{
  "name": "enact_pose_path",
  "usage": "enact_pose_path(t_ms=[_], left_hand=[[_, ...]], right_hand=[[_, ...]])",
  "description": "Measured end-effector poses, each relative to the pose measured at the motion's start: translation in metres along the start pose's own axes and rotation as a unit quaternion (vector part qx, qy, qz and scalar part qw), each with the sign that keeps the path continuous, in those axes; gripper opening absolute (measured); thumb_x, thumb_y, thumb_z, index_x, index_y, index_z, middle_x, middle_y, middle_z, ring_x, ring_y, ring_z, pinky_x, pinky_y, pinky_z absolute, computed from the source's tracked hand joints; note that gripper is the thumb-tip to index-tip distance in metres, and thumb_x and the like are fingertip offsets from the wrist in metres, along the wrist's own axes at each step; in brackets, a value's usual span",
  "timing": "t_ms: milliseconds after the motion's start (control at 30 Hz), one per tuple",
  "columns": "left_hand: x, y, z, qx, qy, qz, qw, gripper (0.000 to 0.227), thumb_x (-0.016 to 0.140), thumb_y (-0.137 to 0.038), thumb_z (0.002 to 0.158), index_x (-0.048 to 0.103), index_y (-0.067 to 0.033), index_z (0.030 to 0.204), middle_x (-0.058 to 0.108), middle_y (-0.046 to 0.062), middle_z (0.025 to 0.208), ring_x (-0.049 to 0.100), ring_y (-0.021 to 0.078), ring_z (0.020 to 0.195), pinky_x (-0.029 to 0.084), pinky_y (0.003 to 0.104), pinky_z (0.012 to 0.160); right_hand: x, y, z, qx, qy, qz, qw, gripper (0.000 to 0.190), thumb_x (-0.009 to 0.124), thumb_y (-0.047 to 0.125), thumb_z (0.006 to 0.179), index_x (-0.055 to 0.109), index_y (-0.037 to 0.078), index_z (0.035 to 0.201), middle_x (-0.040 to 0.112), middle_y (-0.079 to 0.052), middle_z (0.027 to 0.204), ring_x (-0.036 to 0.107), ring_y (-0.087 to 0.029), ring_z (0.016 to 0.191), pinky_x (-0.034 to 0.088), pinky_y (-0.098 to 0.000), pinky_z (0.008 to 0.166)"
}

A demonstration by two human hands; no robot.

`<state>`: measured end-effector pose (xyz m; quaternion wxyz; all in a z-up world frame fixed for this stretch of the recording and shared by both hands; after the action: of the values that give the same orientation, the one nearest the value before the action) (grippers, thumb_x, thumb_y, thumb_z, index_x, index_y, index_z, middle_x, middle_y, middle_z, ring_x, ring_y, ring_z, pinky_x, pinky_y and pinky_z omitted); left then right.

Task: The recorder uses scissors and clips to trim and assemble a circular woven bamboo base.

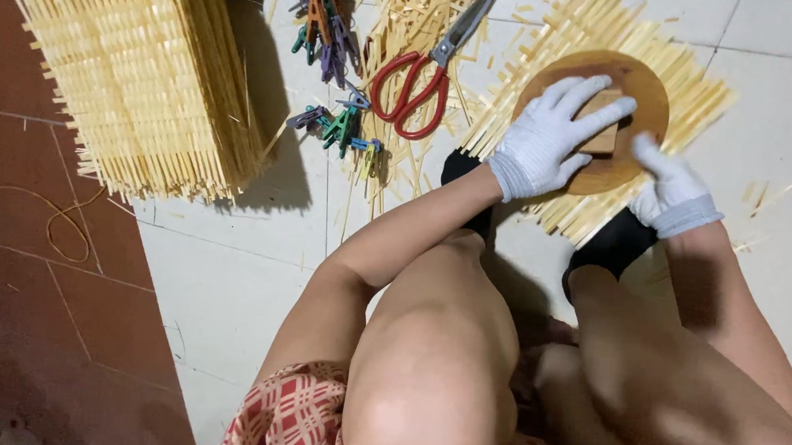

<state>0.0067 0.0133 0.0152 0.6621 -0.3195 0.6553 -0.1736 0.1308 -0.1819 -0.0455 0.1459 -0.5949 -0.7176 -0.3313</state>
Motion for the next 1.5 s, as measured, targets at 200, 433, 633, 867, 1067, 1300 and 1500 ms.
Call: enact_pose_path(t_ms=[200, 433, 633, 867, 1067, 1300, 1500], left_hand=[[-0.030, 0.038, -0.016, -0.010, -0.152, -0.197, 0.968, 0.066, 0.079, -0.030, 0.099, 0.047, -0.0177, 0.155, 0.052, 0.010, 0.157, 0.046, 0.0319, 0.150, 0.040, 0.047, 0.125], [-0.088, 0.122, -0.048, -0.245, -0.408, -0.395, 0.786, 0.044, 0.069, -0.032, 0.102, 0.065, -0.0065, 0.138, 0.073, 0.008, 0.124, 0.070, 0.0163, 0.101, 0.057, 0.036, 0.090], [-0.100, 0.080, -0.008, -0.097, -0.253, -0.197, 0.942, 0.038, 0.070, -0.026, 0.101, 0.067, -0.0122, 0.137, 0.070, 0.006, 0.134, 0.066, 0.0223, 0.121, 0.054, 0.039, 0.108], [-0.012, 0.022, 0.005, 0.122, 0.029, 0.084, 0.989, 0.057, 0.064, -0.020, 0.094, 0.050, -0.0156, 0.149, 0.041, 0.012, 0.160, 0.038, 0.0344, 0.149, 0.030, 0.057, 0.122], [-0.004, 0.013, 0.001, 0.101, 0.027, 0.136, 0.985, 0.060, 0.062, -0.024, 0.098, 0.044, -0.0153, 0.155, 0.039, 0.010, 0.164, 0.038, 0.0321, 0.151, 0.029, 0.056, 0.124], [-0.006, 0.017, 0.002, 0.101, 0.046, 0.131, 0.985, 0.058, 0.063, -0.026, 0.099, 0.045, -0.0177, 0.153, 0.040, 0.007, 0.163, 0.040, 0.0315, 0.149, 0.032, 0.053, 0.122], [-0.016, 0.020, 0.003, 0.102, 0.101, 0.144, 0.979, 0.064, 0.063, -0.018, 0.097, 0.043, -0.0223, 0.158, 0.037, 0.007, 0.165, 0.040, 0.0307, 0.150, 0.031, 0.051, 0.122]], right_hand=[[-0.150, 0.008, 0.016, -0.022, -0.083, -0.183, 0.979, 0.029, 0.073, 0.030, 0.100, 0.071, 0.018, 0.127, 0.059, 0.004, 0.082, 0.046, -0.010, 0.047, 0.033, -0.0273, 0.033], [-0.031, 0.091, -0.028, -0.390, 0.013, -0.564, 0.727, 0.033, 0.069, 0.017, 0.085, 0.070, 0.005, 0.115, 0.066, -0.006, 0.105, 0.059, -0.019, 0.087, 0.045, -0.0342, 0.074], [0.119, 0.074, -0.031, -0.555, 0.156, -0.770, 0.275, 0.054, 0.064, 0.012, 0.062, 0.077, 0.005, 0.113, 0.071, -0.015, 0.114, 0.062, -0.037, 0.106, 0.051, -0.0525, 0.094], [0.041, 0.077, -0.020, -0.464, 0.147, -0.849, 0.204, 0.059, 0.066, 0.008, 0.079, 0.068, 0.023, 0.136, 0.067, -0.002, 0.138, 0.061, -0.024, 0.128, 0.045, -0.0470, 0.113], [0.054, 0.080, -0.043, -0.324, 0.077, -0.926, 0.179, 0.078, 0.070, 0.015, 0.076, 0.051, 0.034, 0.149, 0.054, 0.001, 0.155, 0.052, -0.020, 0.141, 0.036, -0.0465, 0.124], [0.085, 0.039, -0.054, -0.390, 0.025, -0.780, 0.489, 0.062, 0.067, 0.020, 0.095, 0.049, 0.004, 0.152, 0.052, -0.021, 0.152, 0.047, -0.039, 0.142, 0.035, -0.0531, 0.123], [0.033, 0.041, -0.052, -0.376, -0.156, -0.703, 0.582, 0.059, 0.078, 0.019, 0.095, 0.052, -0.001, 0.144, 0.060, -0.022, 0.132, 0.059, -0.030, 0.117, 0.050, -0.0436, 0.103]])
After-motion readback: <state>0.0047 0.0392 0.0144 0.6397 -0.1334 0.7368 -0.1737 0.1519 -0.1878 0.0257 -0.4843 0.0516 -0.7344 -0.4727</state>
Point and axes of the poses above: each hand's wrist, its own z-axis towards the middle knuckle, its own x-axis out of the palm, y = z × x, the point moved 1 cm from there along z, towards the middle knuckle
